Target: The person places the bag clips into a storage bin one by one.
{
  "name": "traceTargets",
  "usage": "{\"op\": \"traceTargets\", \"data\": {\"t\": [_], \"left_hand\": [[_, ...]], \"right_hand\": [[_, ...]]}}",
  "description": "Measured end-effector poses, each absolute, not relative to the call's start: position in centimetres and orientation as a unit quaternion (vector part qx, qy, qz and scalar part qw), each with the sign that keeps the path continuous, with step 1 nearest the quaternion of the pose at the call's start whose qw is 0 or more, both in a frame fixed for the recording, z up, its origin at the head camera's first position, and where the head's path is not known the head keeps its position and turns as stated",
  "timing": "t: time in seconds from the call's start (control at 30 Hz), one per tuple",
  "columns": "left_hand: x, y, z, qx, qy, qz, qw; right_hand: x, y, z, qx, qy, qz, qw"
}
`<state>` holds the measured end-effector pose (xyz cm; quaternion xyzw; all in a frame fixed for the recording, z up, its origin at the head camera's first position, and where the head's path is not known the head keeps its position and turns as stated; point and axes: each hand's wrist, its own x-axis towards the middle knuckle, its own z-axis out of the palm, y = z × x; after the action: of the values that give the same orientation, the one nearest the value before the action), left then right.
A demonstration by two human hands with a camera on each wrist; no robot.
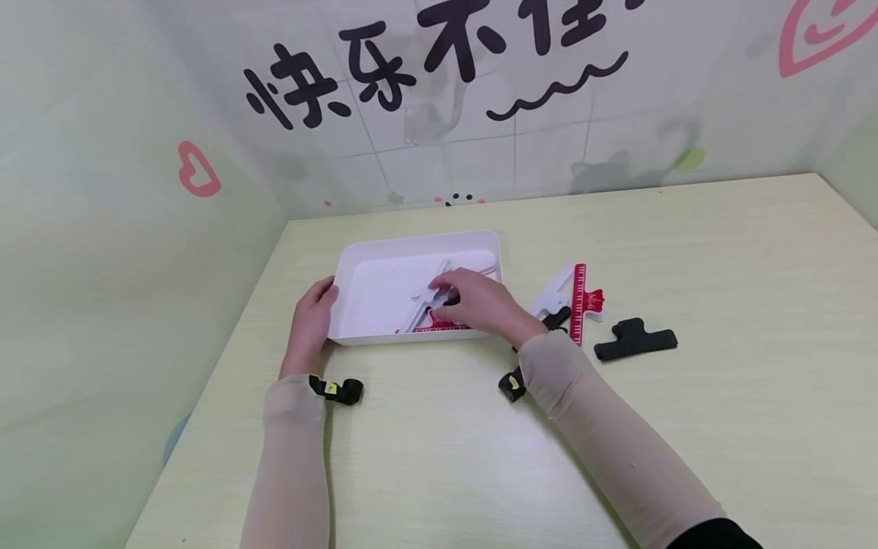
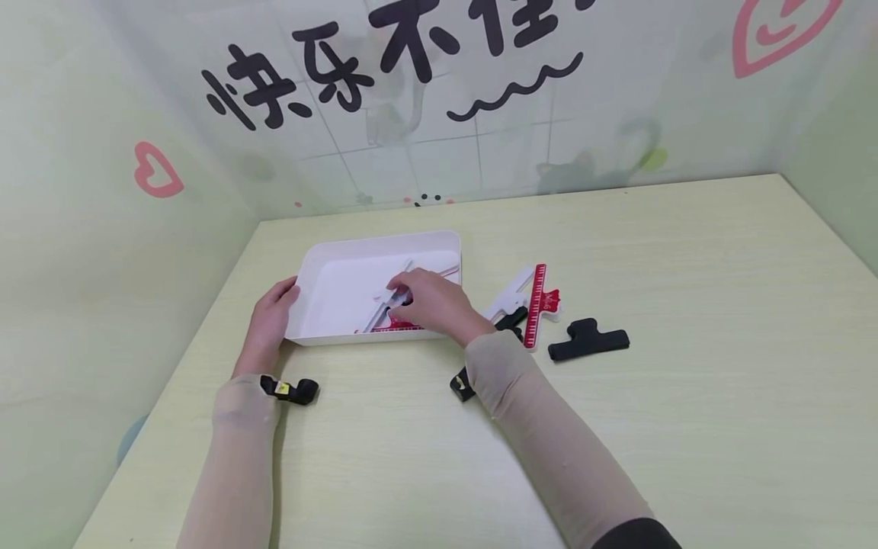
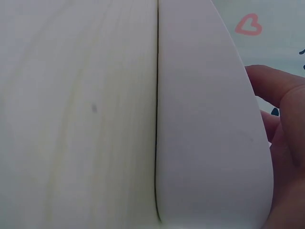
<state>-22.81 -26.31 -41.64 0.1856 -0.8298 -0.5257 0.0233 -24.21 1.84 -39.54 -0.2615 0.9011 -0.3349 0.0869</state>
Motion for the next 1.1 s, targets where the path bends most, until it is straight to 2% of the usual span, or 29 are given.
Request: {"op": "traceTargets", "data": {"t": [0.77, 1.1], "left_hand": [[-22.70, -26.36, -41.73, 0.176, -0.835, -0.520, 0.025], [-22.82, -26.30, -41.82, 0.175, -0.828, -0.532, 0.028]], "right_hand": [[-23.92, 2.08, -39.56, -0.297, 0.905, -0.283, 0.117], [-24.68, 2.79, -39.72, -0.271, 0.885, -0.365, 0.097]]}}
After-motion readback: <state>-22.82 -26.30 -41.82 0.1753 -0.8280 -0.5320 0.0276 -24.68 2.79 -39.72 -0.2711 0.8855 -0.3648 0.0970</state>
